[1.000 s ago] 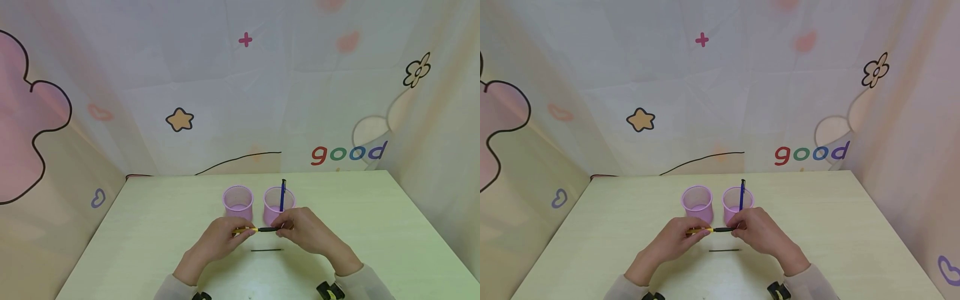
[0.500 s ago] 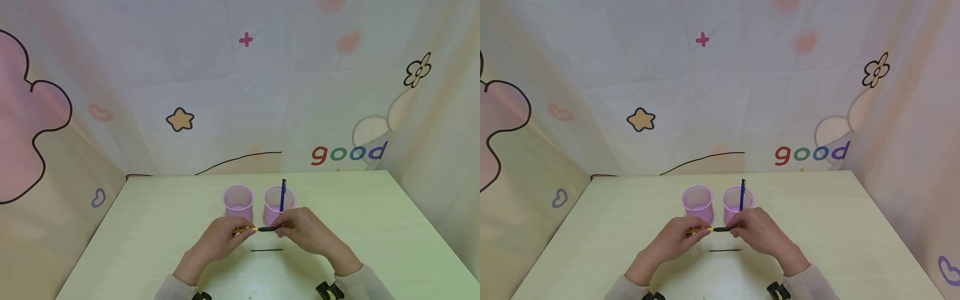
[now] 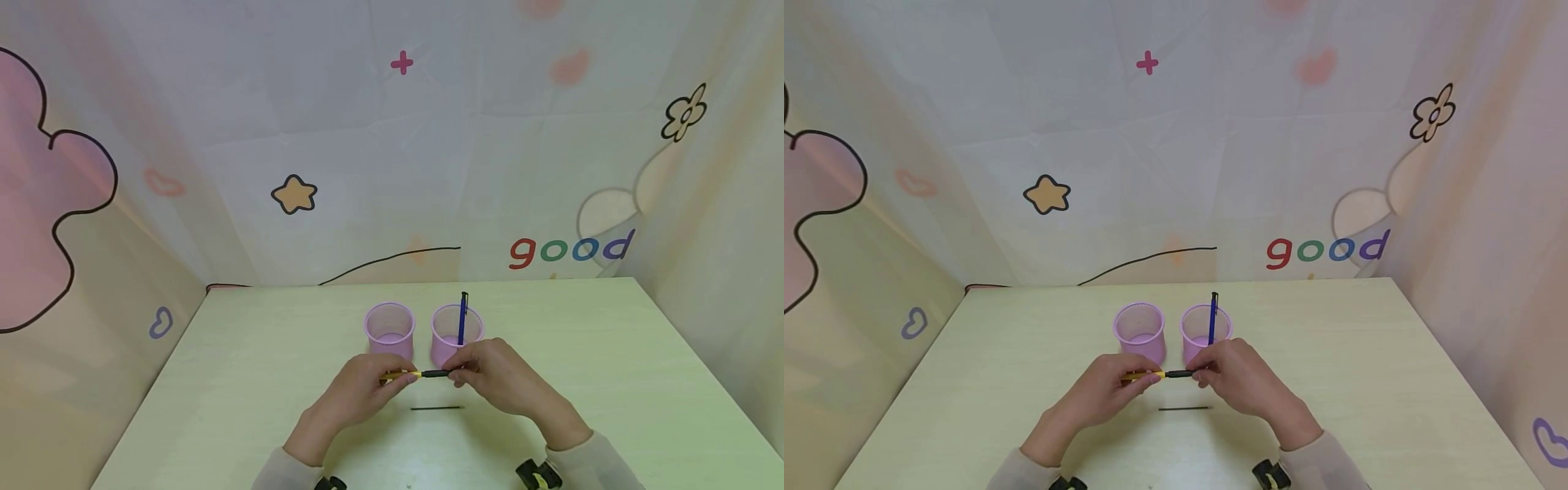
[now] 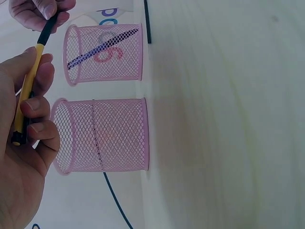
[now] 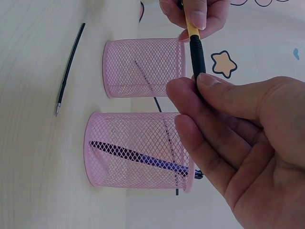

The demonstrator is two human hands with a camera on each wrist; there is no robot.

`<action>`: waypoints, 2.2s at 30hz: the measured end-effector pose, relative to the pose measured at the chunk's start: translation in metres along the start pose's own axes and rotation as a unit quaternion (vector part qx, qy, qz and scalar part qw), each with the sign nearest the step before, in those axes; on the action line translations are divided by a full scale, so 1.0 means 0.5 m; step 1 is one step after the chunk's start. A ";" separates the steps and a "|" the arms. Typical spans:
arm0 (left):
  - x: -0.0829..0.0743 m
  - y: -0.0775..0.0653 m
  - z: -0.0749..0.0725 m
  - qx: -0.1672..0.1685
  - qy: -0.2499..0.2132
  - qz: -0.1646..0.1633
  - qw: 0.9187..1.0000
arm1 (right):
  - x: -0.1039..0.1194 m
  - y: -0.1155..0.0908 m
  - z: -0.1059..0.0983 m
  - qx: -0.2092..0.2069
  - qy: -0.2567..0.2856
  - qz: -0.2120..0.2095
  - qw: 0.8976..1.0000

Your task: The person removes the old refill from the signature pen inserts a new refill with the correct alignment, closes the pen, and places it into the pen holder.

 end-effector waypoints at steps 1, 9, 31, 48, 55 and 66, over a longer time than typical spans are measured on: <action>0.000 0.000 0.000 0.000 0.000 0.000 1.000 | 0.000 0.000 0.000 0.000 -0.001 -0.001 1.000; 0.002 -0.001 0.001 -0.002 -0.011 -0.002 1.000 | -0.001 0.000 0.006 0.013 0.017 0.000 1.000; 0.008 -0.002 0.003 0.004 -0.013 -0.006 1.000 | -0.005 -0.004 -0.001 0.015 0.017 -0.003 1.000; 0.006 -0.002 0.009 0.012 -0.022 -0.013 1.000 | -0.005 -0.007 -0.013 -0.005 0.012 0.003 1.000; 0.005 -0.002 0.006 0.012 -0.029 -0.013 0.999 | -0.002 -0.005 -0.013 -0.010 0.015 0.002 1.000; 0.002 -0.001 0.004 0.010 -0.028 -0.013 0.999 | 0.006 -0.003 -0.012 -0.015 0.010 -0.007 1.000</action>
Point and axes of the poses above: each hand's wrist, its own y-axis towards the middle knuckle, its own z-axis out of the palm, x = y × z, the point moved 10 cm from there along y, towards the middle knuckle, and after that the axes turned 3 degrees about -x, right-handed, at the moved point
